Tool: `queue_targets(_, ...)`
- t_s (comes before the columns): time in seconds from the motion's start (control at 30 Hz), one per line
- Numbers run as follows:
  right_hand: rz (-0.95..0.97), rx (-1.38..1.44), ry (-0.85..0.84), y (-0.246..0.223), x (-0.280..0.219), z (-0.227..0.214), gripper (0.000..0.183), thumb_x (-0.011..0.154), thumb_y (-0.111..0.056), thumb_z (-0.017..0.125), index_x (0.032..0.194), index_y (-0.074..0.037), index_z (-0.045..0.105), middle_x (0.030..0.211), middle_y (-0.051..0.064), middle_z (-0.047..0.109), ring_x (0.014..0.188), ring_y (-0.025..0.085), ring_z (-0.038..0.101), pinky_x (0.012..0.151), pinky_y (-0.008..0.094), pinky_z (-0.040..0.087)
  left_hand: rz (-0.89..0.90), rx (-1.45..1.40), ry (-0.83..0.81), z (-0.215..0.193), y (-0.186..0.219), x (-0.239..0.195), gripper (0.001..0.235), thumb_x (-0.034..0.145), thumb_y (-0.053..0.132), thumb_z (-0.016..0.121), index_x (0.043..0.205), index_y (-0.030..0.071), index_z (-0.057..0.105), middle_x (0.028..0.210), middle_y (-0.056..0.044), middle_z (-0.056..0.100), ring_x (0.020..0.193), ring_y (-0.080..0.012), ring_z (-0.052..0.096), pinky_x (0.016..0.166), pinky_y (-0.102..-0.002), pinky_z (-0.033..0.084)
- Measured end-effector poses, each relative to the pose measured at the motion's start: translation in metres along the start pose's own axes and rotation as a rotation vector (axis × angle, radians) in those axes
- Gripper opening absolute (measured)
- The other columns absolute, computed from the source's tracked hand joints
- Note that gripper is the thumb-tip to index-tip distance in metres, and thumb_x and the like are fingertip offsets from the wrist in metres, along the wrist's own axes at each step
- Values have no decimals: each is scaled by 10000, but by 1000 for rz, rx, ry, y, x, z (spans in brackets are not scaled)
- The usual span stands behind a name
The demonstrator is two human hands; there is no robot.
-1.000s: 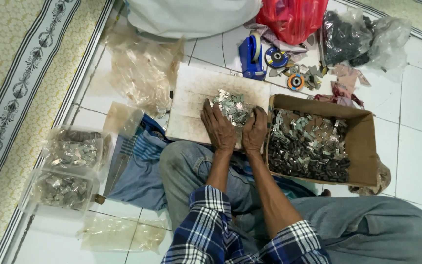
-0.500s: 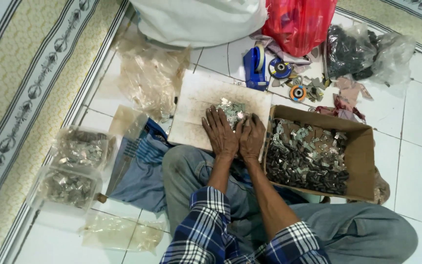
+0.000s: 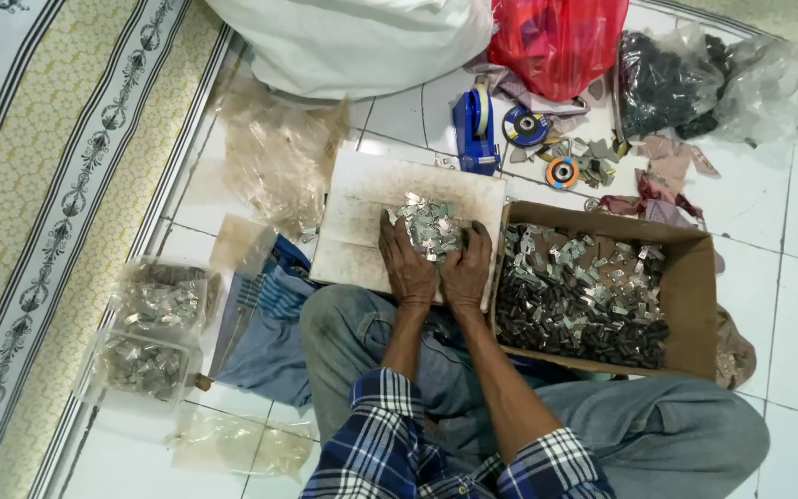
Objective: Sorting and arranging small metal components from a cardboard box onto a white board while sitting on the floor.
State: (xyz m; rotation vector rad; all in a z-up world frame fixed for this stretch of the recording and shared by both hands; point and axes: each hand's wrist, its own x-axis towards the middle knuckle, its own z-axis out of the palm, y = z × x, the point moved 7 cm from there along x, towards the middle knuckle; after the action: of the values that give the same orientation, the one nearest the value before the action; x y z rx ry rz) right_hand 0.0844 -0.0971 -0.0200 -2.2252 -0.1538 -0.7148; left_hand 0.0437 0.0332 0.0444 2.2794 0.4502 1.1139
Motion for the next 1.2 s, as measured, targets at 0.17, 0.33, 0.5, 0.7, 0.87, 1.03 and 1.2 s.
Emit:
queue_targets(0.17, 25, 87, -2, 1, 4, -4, 442, 807, -30, 488, 1222, -21, 639, 1304, 216, 580, 1205, 442, 613, 1005, 501, 529, -33, -12, -35, 0, -4, -3, 429, 1028, 13, 343, 1424, -46, 495, 1520, -306, 422, 1371, -438, 465, 1164, -505, 368)
queue_targets(0.33, 61, 164, -10, 9, 4, -7, 400, 841, -46, 489, 1208, -38, 649, 1272, 207, 595, 1164, 442, 634, 984, 490, 538, -80, 6, -140, -12, -5, -21, 460, 1030, 41, 377, 1473, -80, 405, 1565, -360, 313, 1422, -502, 374, 1190, -618, 250)
queue_targets(0.5, 68, 204, -42, -4, 11, -15, 313, 848, -59, 496, 1132, -68, 629, 1231, 191, 591, 1087, 461, 651, 901, 515, 553, 120, 236, -439, -18, 16, -55, 690, 1003, 178, 501, 1572, -109, 237, 1553, -440, 261, 1439, -579, 280, 1178, -685, 180)
queue_targets(0.7, 65, 232, -81, -20, 12, -34, 292, 862, -70, 519, 1139, -41, 607, 1162, 189, 595, 1033, 444, 676, 857, 505, 578, 195, 299, -677, -29, 36, -60, 603, 1067, 288, 430, 1547, -68, 347, 1479, -386, 446, 1429, -521, 374, 1191, -631, 234)
queue_targets(0.87, -58, 206, -127, 8, -2, -12, 219, 856, -166, 645, 1022, -25, 616, 1339, 250, 545, 1205, 476, 589, 956, 483, 542, 254, 338, -637, -6, 14, -78, 685, 967, 231, 549, 1532, -91, 334, 1487, -408, 400, 1392, -574, 386, 1142, -679, 287)
queue_targets(1.03, -131, 274, -146, 0, -2, -12, 226, 884, -98, 581, 1095, -19, 608, 1430, 283, 496, 1310, 504, 519, 1096, 533, 451, 304, 407, -586, 3, 3, -88, 730, 970, 266, 543, 1573, -62, 293, 1514, -401, 383, 1417, -572, 355, 1170, -685, 232)
queue_targets(1.2, -320, 386, -232, -1, -12, -11, 609, 960, -90, 492, 1561, -77, 398, 1511, 373, 369, 1380, 556, 410, 1166, 589, 363, 296, 425, -571, 14, -11, -97, 720, 959, 255, 518, 1601, 12, 300, 1604, -380, 257, 1468, -565, 264, 1191, -691, 163)
